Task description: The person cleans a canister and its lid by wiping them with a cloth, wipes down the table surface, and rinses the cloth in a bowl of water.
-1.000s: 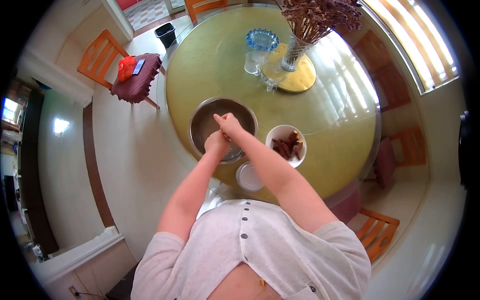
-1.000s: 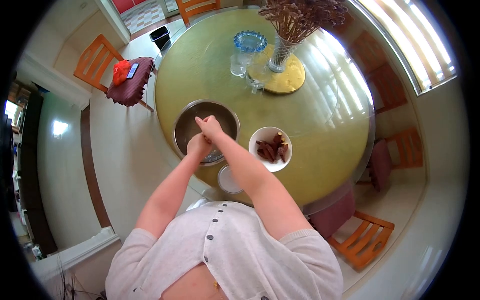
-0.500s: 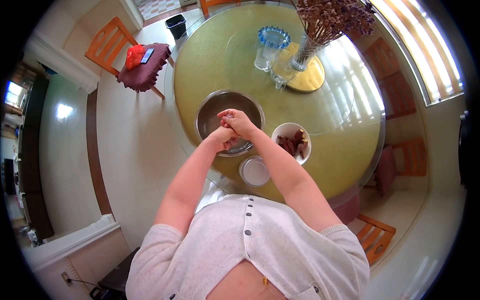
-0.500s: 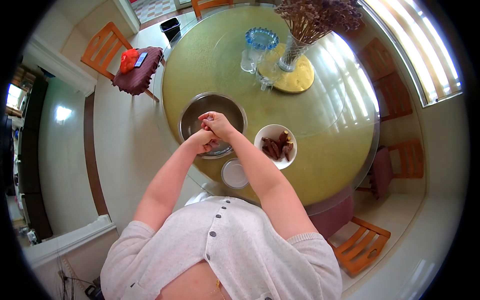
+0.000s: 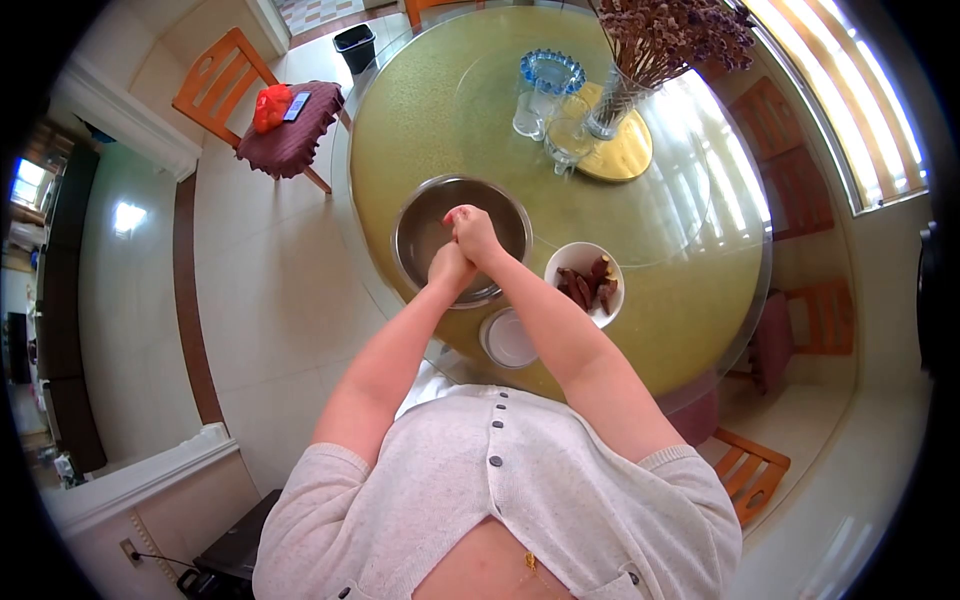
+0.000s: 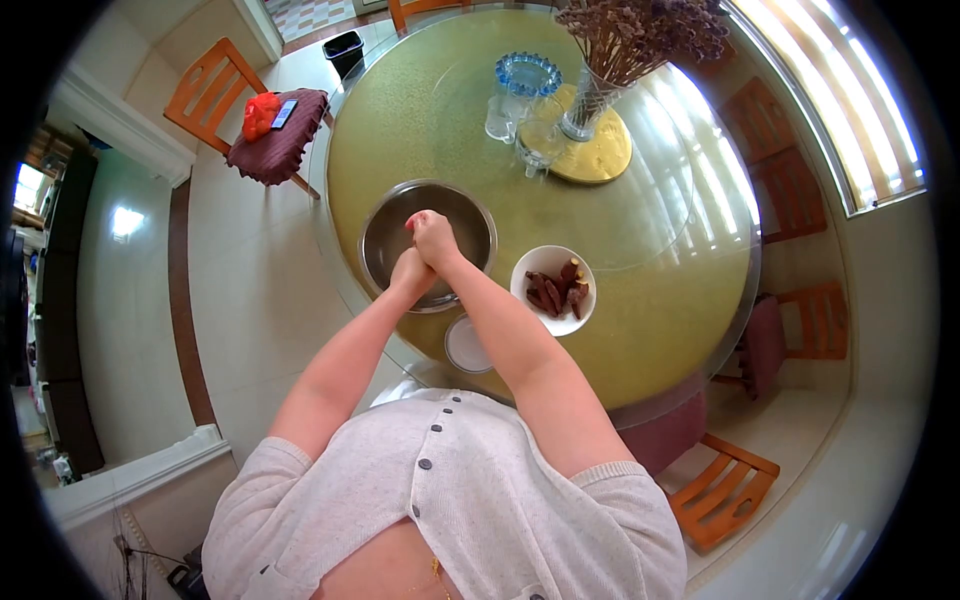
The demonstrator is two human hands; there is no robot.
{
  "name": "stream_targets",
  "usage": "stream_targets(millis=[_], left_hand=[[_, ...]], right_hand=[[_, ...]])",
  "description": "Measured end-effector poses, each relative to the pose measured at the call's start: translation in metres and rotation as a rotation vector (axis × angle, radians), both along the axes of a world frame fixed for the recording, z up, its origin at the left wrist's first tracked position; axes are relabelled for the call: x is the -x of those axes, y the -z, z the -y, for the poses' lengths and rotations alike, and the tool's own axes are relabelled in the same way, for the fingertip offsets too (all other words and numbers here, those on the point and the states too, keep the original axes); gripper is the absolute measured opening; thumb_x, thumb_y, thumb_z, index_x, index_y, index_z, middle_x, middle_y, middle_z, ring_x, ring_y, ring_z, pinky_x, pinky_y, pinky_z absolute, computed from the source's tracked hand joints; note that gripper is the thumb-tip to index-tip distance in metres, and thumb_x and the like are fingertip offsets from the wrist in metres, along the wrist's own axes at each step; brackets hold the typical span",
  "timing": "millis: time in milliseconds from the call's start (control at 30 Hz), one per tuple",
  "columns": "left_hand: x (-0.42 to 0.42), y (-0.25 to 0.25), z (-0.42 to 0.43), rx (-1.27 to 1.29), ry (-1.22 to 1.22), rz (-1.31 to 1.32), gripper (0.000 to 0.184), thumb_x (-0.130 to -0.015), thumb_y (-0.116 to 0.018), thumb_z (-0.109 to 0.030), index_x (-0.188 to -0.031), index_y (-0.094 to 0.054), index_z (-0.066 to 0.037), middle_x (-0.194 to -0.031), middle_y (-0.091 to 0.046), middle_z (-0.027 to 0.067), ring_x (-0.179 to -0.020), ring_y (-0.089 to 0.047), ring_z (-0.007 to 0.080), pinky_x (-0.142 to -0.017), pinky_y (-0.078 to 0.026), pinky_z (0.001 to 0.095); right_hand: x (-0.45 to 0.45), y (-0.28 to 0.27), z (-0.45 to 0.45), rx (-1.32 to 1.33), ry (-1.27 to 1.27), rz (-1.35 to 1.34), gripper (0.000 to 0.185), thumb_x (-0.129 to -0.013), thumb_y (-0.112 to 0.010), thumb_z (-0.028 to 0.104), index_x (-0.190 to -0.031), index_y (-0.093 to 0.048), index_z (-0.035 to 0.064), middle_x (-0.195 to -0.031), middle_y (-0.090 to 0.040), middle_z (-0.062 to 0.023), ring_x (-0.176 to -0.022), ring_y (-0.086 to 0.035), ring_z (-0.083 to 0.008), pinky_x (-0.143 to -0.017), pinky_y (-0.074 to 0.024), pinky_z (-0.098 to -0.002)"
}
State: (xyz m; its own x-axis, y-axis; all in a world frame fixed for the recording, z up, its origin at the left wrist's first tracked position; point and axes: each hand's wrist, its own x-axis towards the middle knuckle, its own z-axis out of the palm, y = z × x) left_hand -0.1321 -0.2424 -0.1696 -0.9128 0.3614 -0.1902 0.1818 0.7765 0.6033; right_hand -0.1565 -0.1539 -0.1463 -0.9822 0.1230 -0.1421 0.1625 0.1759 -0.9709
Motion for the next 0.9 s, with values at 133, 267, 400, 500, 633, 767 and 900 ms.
stream_targets(millis=[133, 267, 400, 500, 633, 767, 900], left_hand=[[-0.003, -0.006, -0.002, 0.016, -0.080, -0.008, 0.027, -0.084, -0.049, -0.027, -0.085, -0.067, -0.006, -0.079, -0.067, 0.0200, -0.076, -0.064, 0.0403, -0.066, -0.051, 0.0489], [-0.004, -0.020, -0.005, 0.153, -0.076, -0.005, 0.028, -0.082, -0.051, -0.025, -0.100, -0.062, -0.007, -0.082, -0.067, 0.0202, -0.081, -0.065, 0.0369, -0.068, -0.052, 0.0469], [-0.003, -0.019, 0.007, -0.063, -0.080, -0.096, 0.028, -0.081, -0.059, -0.023, -0.104, -0.059, -0.007, -0.090, -0.068, 0.0160, -0.083, -0.067, 0.0301, -0.066, -0.055, 0.0416], [-0.007, -0.054, 0.021, -0.630, -0.442, 0.606, 0.027, -0.085, -0.066, -0.026, -0.107, -0.056, -0.012, -0.097, -0.062, 0.0025, -0.085, -0.064, 0.0201, -0.067, -0.055, 0.0341], [0.004, -0.041, 0.044, -0.885, -0.571, 0.762, 0.016, -0.088, -0.063, -0.025, -0.099, -0.060, -0.015, -0.086, -0.062, -0.0003, -0.083, -0.061, 0.0127, -0.067, -0.051, 0.0317], [0.009, -0.042, 0.050, -0.777, -0.613, 0.587, 0.013, -0.089, -0.062, -0.026, -0.096, -0.063, -0.015, -0.080, -0.062, -0.0034, -0.079, -0.059, 0.0096, -0.078, -0.045, 0.0303], [0.011, -0.030, 0.054, -0.777, -0.404, 0.500, 0.021, -0.082, -0.068, -0.020, -0.101, -0.064, -0.014, -0.094, -0.063, -0.0003, -0.093, -0.058, 0.0143, -0.087, -0.044, 0.0340]], right_hand=[[0.005, 0.016, -0.003, -0.066, 0.058, -0.011, 0.028, -0.093, -0.048, 0.019, -0.076, -0.063, 0.0027, -0.070, -0.063, -0.0134, -0.066, -0.062, -0.0197, -0.061, -0.0480, -0.0348], [0.002, 0.009, -0.008, -0.155, 0.057, -0.007, 0.029, -0.095, -0.045, 0.022, -0.083, -0.062, 0.0021, -0.069, -0.064, -0.0097, -0.065, -0.061, -0.0201, -0.062, -0.0487, -0.0354], [-0.003, -0.026, -0.026, 0.441, -0.064, 0.321, 0.032, -0.099, -0.040, 0.026, -0.104, -0.061, 0.0015, -0.074, -0.063, -0.0054, -0.074, -0.061, -0.0179, -0.072, -0.0494, -0.0317], [0.001, -0.004, -0.054, 0.070, -0.158, 0.049, 0.042, -0.099, -0.042, 0.036, -0.102, -0.064, 0.0003, -0.085, -0.066, -0.0078, -0.084, -0.060, -0.0181, -0.082, -0.0466, -0.0334], [0.001, -0.033, -0.079, -0.416, -0.158, 0.073, 0.053, -0.097, -0.046, 0.043, -0.076, -0.064, -0.0023, -0.077, -0.066, -0.0090, -0.067, -0.060, -0.0180, -0.067, -0.0489, -0.0357], [-0.008, -0.058, -0.075, -0.066, -0.015, 0.025, 0.054, -0.093, -0.050, 0.050, -0.076, -0.064, 0.0006, -0.073, -0.064, -0.0059, -0.059, -0.058, -0.0152, -0.055, -0.0476, -0.0324], [-0.013, -0.083, -0.064, 0.373, -0.103, 0.383, 0.038, -0.090, -0.058, 0.042, -0.087, -0.063, 0.0044, -0.078, -0.064, -0.0029, -0.067, -0.061, -0.0135, -0.059, -0.0484, -0.0251]])
